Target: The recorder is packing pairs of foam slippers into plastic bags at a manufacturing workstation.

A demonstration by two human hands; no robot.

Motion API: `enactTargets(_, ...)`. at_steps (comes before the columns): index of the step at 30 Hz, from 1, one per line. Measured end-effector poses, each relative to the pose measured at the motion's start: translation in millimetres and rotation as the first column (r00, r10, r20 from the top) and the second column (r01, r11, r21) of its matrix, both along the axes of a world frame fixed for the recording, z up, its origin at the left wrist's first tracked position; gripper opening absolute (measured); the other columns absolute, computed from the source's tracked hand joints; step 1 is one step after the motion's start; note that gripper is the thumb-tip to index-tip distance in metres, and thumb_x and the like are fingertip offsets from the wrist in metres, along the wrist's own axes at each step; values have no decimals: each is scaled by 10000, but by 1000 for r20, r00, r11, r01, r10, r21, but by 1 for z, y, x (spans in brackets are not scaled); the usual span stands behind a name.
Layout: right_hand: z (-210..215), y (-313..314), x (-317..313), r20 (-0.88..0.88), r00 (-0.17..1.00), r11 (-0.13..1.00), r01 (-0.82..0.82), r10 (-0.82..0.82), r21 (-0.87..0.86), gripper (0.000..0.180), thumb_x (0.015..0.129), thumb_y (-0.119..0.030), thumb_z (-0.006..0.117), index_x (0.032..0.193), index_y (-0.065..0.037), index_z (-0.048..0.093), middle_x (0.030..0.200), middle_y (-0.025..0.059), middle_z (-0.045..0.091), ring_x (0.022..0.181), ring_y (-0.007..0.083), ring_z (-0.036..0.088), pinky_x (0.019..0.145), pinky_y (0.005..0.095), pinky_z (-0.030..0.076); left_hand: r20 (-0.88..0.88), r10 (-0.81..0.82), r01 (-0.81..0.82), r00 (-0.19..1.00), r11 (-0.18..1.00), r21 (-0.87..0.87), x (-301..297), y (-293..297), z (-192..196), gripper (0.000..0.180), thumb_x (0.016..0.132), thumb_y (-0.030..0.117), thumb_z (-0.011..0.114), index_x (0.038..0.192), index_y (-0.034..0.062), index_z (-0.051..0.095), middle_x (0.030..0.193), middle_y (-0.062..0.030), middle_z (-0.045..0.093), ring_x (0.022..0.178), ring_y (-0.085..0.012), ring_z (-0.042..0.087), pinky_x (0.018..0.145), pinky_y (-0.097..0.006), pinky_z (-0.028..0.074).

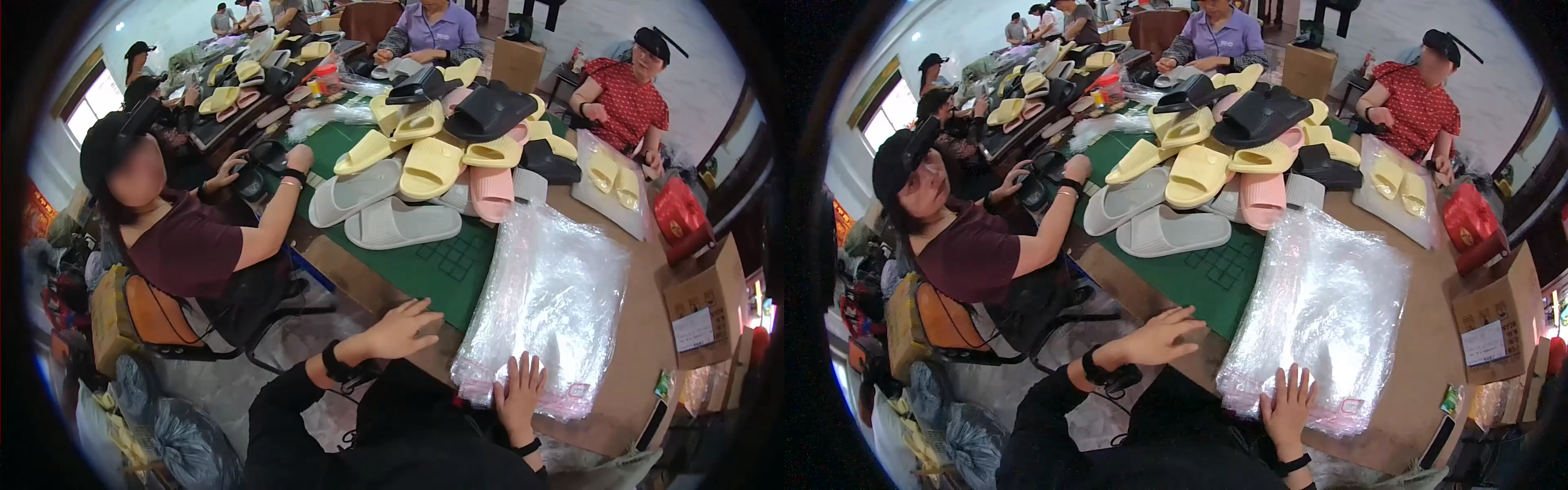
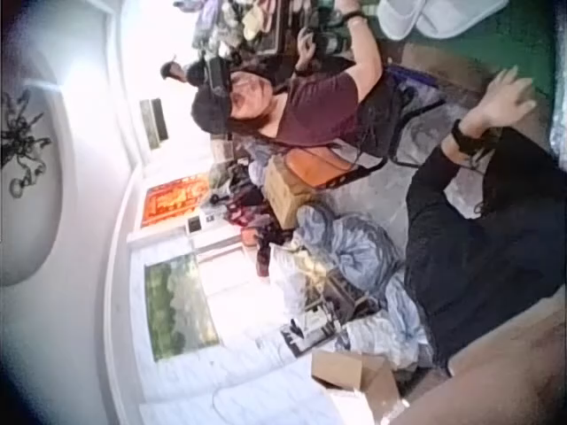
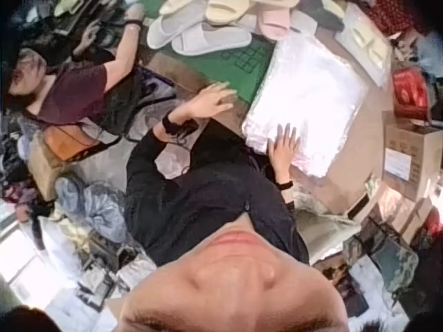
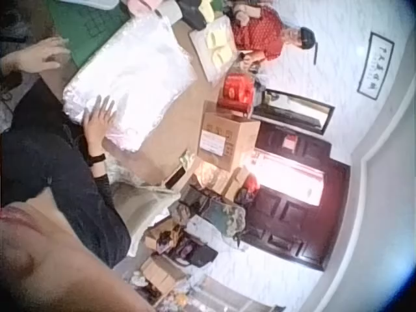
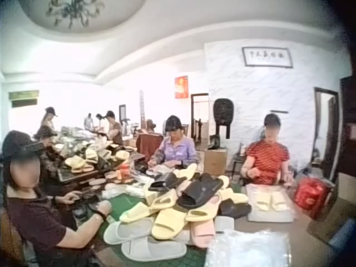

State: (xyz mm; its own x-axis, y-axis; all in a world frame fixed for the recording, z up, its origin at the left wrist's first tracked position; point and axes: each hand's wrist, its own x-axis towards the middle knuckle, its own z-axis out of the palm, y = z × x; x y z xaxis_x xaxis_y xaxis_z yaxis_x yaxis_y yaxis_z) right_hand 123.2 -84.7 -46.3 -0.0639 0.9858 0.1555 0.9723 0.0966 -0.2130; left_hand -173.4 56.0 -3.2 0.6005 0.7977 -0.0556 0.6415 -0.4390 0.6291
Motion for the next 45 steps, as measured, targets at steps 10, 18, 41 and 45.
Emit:
enactTargets(10,-7,-7,2,31,999,999,-20,19,29,618,790,-297,630,1330,-58,448,1455,193,323,1376,390,213,1116,565,106,140,92,-91,986,996,-13,16,8,-9,553,898,324,575,1374,97,408,1412,-257,351,1233,-386,435,1000,-410,376)
enactTargets(18,-6,-8,-1,1,1000,1000,5,-5,9,609,797,-306,637,1326,-63,458,1441,188,346,1358,394,248,1106,569,134,237,238,-243,942,970,-9,-3,31,4,588,874,211,612,1379,34,370,1395,-266,366,1312,-374,350,1060,-382,308)
enactTargets(41,-4,-8,1,-6,1000,999,24,-23,40,567,837,-403,604,1320,-128,491,1415,126,402,1348,332,293,1101,543,170,667,743,-703,54,502,-504,-3,323,129,652,875,446,572,1317,12,370,889,-118,569,632,-202,567,585,-315,486)
enactTargets(45,-6,-6,1,-19,1000,999,18,-17,41,556,834,-413,605,1304,-131,510,1398,125,419,1346,330,296,1099,545,169,637,767,-432,83,603,-670,-29,363,113,339,887,306,569,997,-9,505,799,-140,577,598,-244,581,549,-349,518)
